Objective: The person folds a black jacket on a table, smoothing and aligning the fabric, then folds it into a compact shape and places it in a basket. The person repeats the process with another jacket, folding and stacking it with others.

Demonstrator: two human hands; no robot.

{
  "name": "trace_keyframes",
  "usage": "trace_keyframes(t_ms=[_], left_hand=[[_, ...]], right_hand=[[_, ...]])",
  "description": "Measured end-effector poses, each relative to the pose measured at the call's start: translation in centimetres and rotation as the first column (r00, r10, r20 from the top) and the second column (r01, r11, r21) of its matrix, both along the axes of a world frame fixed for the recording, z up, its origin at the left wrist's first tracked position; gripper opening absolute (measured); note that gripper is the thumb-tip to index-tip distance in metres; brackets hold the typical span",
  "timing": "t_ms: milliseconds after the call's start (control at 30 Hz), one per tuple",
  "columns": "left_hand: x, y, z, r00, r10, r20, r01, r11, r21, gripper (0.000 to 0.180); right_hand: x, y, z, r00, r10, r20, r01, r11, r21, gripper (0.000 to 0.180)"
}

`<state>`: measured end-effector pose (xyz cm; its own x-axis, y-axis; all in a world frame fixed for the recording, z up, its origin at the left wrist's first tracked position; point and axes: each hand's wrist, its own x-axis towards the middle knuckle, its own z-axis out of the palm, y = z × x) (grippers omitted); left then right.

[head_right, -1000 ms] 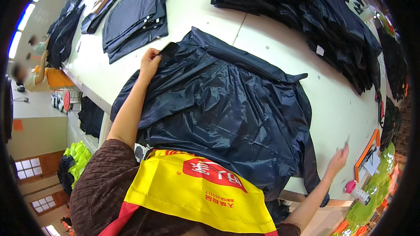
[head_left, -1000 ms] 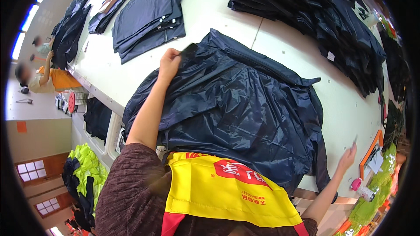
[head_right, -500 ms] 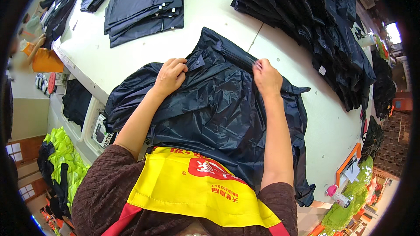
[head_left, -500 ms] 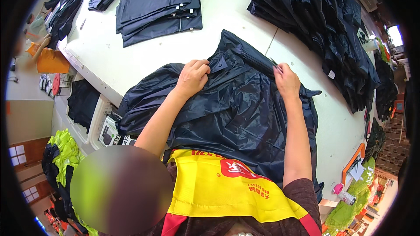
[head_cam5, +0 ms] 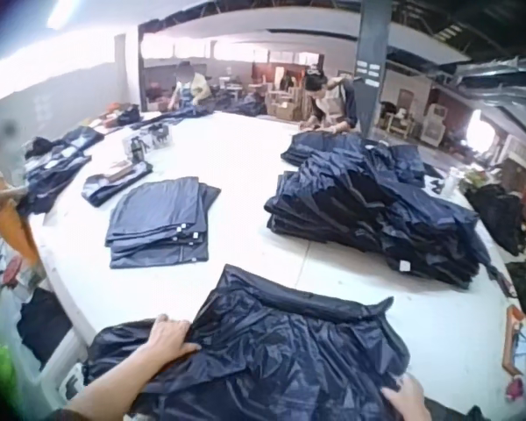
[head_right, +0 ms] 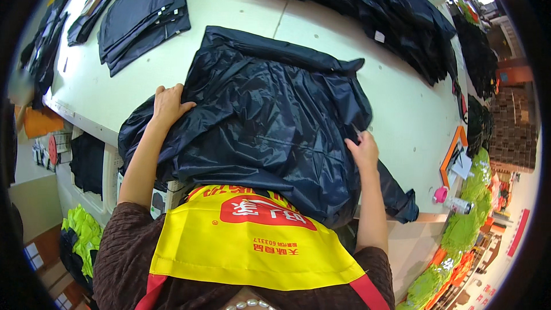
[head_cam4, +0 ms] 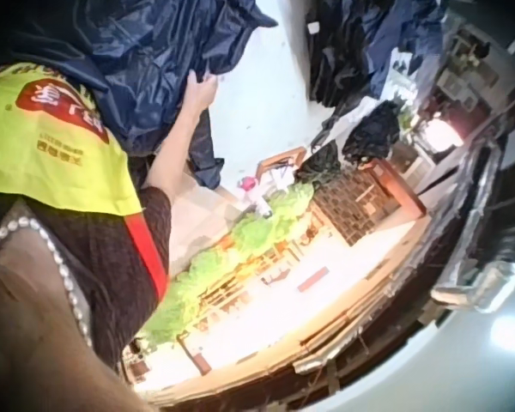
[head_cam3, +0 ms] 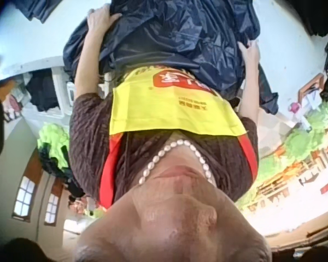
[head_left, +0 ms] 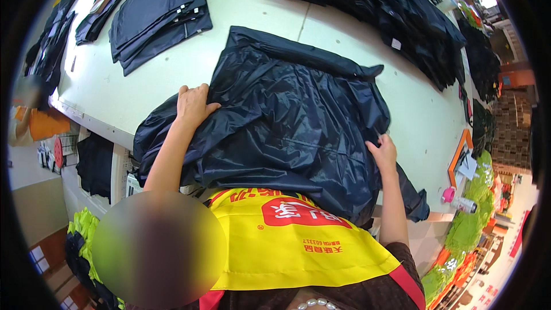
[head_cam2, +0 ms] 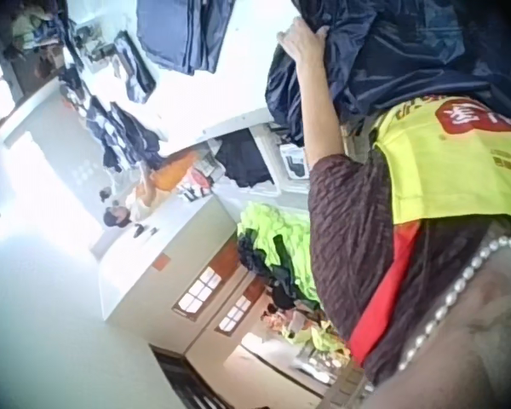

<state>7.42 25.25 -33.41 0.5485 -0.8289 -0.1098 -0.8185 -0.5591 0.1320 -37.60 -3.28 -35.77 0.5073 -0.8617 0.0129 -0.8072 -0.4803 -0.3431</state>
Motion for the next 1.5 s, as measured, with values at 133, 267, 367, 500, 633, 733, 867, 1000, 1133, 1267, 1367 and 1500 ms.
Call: trace_keyframes(t_ms=[133,267,367,500,633,733,867,1000,1133,1267,1367,1500], left_hand=[[-1.3,2.8,0.4,0.997,0.011,-0.070,-0.022,0.988,-0.151,0.031],[-3.9,8.8,4.2,0.988,0.128,-0.087,-0.149,0.939,-0.310,0.028],[-7.3,12.8,9.9,0.943,0.189,-0.274,-0.305,0.820,-0.484,0.020],[-9.4,15.6,19.0,0.942,0.215,-0.259,-0.328,0.761,-0.560,0.024],[-7.3,11.9,26.7,0.979,0.201,-0.025,-0.135,0.559,-0.818,0.036],[-4.3,0.9,28.5,0.969,0.080,0.235,0.153,0.553,-0.819,0.043],[-1.6,-10.1,23.9,0.810,-0.327,-0.487,-0.304,0.476,-0.825,0.069],[2.6,-5.7,16.0,0.972,-0.214,-0.095,0.004,0.420,-0.907,0.036],[3.8,6.8,7.0,0.986,0.051,-0.157,-0.150,0.678,-0.719,0.030],[3.3,19.5,0.3,0.827,0.339,-0.448,-0.551,0.649,-0.525,0.034],[-1.4,20.2,0.4,0.729,0.265,-0.631,-0.623,0.639,-0.451,0.046],[-5.0,16.3,-0.6,0.925,0.283,-0.252,-0.370,0.819,-0.439,0.043]], right_hand=[[0.3,2.7,0.5,0.993,-0.075,0.097,0.083,0.993,-0.087,0.024],[-1.9,5.8,4.0,0.947,-0.082,0.309,0.097,0.995,-0.034,0.019],[-3.4,8.2,10.2,0.871,-0.175,0.459,0.150,0.984,0.092,0.020],[-9.1,9.4,18.1,0.594,-0.113,0.797,0.263,0.963,-0.060,0.019],[-12.1,4.6,27.7,0.750,-0.151,0.644,0.558,0.666,-0.495,0.026],[-14.1,-7.9,30.4,0.859,-0.029,0.511,0.414,0.626,-0.661,0.034],[-5.6,-14.9,29.3,0.994,-0.113,0.004,0.083,0.704,-0.705,0.049],[-2.1,-8.0,22.4,0.925,0.042,0.379,0.180,0.826,-0.533,0.050],[0.8,6.0,13.5,0.828,0.154,0.540,-0.094,0.986,-0.138,0.024],[1.9,13.2,10.0,0.812,-0.030,0.582,-0.249,0.885,0.393,0.028],[5.2,15.5,9.8,0.746,-0.006,0.666,-0.466,0.710,0.528,0.026],[13.4,17.5,10.4,0.737,0.248,0.629,-0.634,0.575,0.517,0.022]])
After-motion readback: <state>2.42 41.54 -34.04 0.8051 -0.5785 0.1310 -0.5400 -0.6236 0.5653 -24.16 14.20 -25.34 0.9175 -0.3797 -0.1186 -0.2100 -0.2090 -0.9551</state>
